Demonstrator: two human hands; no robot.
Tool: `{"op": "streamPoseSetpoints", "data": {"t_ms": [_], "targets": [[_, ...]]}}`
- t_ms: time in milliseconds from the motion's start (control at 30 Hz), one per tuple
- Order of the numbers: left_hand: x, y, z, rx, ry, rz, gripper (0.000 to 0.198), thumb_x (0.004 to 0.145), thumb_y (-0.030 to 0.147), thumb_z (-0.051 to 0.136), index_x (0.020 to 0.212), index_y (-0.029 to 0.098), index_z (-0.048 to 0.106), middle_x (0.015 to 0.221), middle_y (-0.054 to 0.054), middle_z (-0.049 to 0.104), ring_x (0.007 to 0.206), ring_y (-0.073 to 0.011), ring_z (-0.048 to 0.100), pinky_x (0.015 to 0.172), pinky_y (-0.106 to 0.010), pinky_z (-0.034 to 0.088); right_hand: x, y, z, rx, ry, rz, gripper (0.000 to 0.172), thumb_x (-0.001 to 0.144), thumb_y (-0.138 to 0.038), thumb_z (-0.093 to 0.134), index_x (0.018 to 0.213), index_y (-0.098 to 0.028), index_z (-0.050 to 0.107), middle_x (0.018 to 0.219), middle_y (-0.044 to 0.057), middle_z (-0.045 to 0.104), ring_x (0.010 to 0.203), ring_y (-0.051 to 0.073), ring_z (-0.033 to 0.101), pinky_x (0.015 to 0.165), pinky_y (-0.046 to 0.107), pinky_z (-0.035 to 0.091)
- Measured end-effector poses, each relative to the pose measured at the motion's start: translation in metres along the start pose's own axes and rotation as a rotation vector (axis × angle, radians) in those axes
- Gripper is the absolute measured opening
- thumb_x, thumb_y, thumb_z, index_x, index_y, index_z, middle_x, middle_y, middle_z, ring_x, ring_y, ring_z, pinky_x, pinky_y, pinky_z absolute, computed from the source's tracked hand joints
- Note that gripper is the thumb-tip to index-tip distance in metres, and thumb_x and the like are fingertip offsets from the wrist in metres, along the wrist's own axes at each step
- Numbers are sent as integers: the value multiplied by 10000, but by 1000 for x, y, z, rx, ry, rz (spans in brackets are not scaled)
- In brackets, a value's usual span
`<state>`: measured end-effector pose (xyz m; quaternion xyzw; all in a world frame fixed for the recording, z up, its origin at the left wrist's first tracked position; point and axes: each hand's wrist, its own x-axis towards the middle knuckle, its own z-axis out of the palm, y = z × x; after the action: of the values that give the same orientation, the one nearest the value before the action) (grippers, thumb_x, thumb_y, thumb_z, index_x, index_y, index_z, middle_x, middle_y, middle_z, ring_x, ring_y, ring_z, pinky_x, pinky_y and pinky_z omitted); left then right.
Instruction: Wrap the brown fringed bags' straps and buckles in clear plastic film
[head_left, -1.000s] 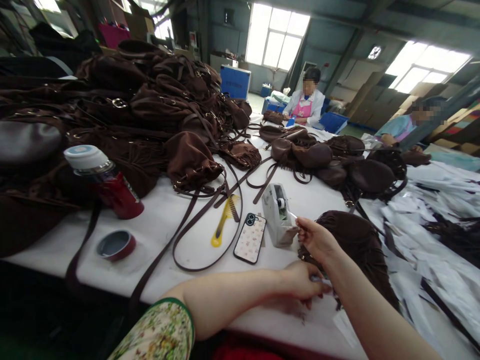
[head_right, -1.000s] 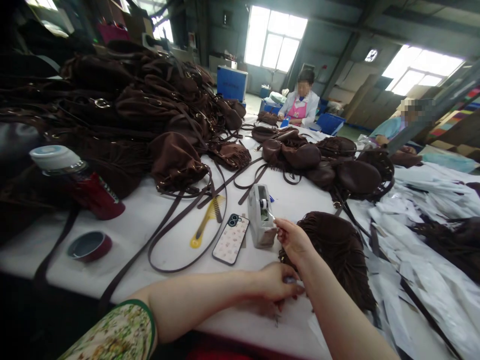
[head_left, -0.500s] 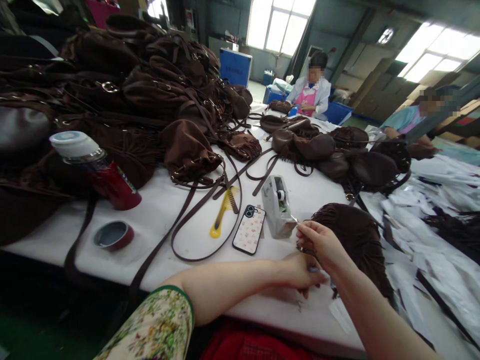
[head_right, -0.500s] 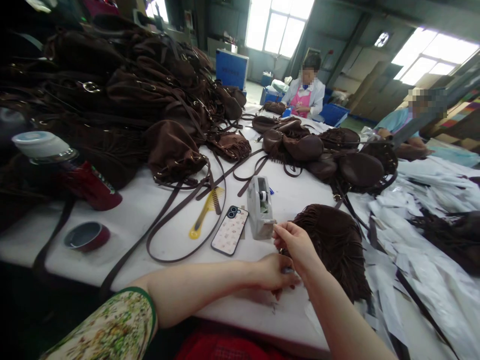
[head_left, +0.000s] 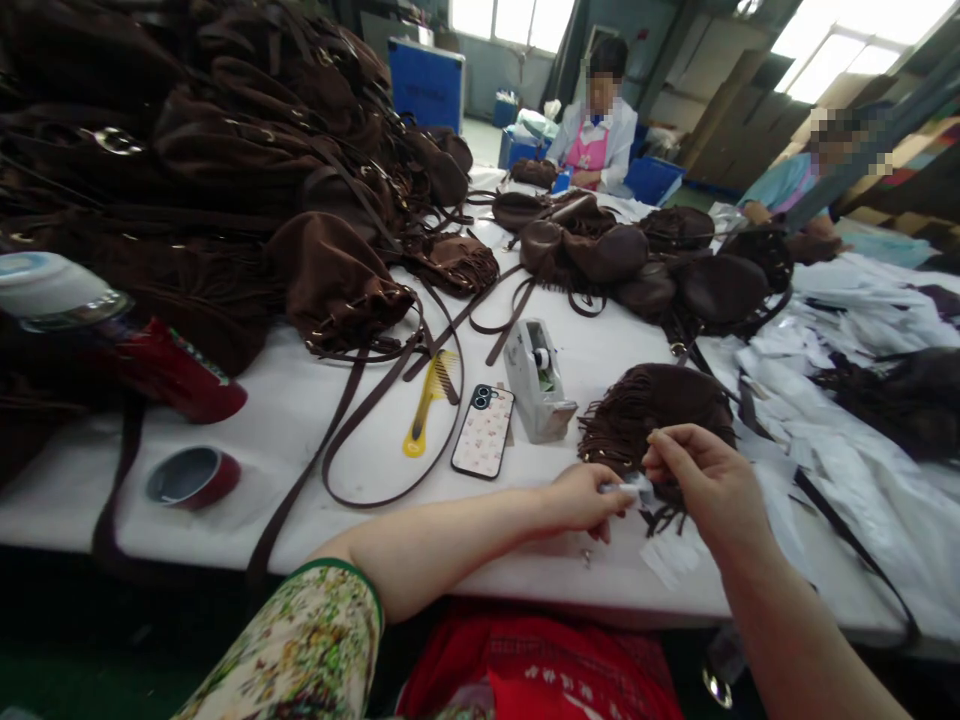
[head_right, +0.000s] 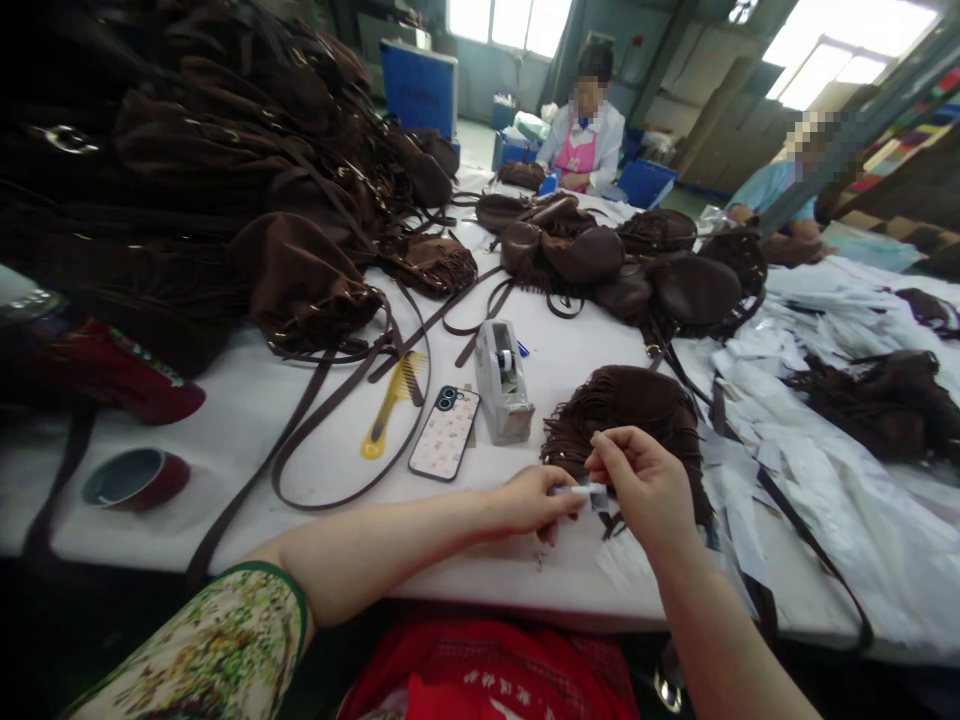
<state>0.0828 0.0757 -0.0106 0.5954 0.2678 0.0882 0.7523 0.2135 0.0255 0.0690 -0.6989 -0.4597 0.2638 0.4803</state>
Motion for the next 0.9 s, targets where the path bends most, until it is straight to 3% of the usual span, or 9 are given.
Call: {"op": "streamPoseSetpoints", "data": {"t_ms": [100, 267, 467, 800, 900], "targets": [[0, 0, 3, -80, 56, 0, 221, 865, 346, 530, 957, 146, 546, 747, 15, 597, 376, -36, 483, 389, -159, 393, -31, 9, -10, 61, -15, 68, 296, 807, -464, 648, 757, -174, 620, 640, 9, 631, 536, 109, 577, 528, 216, 490], [1, -4, 5, -148, 44, 25, 268, 853, 408, 544, 934, 154, 518, 751, 19, 590, 378, -40, 492, 370, -160, 390, -57, 43, 1, 165, -61, 211, 334, 787, -483, 667, 722, -159, 615, 619, 11, 620, 516, 103, 559, 505, 214, 466], [1, -6, 5, -170, 54, 15, 310, 832, 451, 575, 916, 159, 517, 626, 57, 539, 365, -56, 484, 376, -175, 400, -60, 52, 11, 219, -20, 316, 424, 689, -562, 718, 686, -151, 615, 567, 13, 617, 450, 98, 533, 444, 209, 429], [2, -1, 1, -210, -7, -58, 249, 863, 412, 507, 901, 166, 493, 766, 26, 593, 371, -57, 529, 361, -170, 387, -61, 66, 17, 179, 32, 366, 462, 672, -598, 710, 648, -148, 607, 540, 20, 618, 421, 98, 520, 422, 209, 415], [1, -1, 2, -149, 47, -36, 308, 841, 460, 542, 919, 164, 505, 725, 33, 587, 359, -53, 503, 356, -166, 376, -61, 66, 15, 184, 5, 376, 466, 638, -596, 733, 667, -144, 626, 571, 33, 644, 447, 111, 545, 450, 223, 442]]}}
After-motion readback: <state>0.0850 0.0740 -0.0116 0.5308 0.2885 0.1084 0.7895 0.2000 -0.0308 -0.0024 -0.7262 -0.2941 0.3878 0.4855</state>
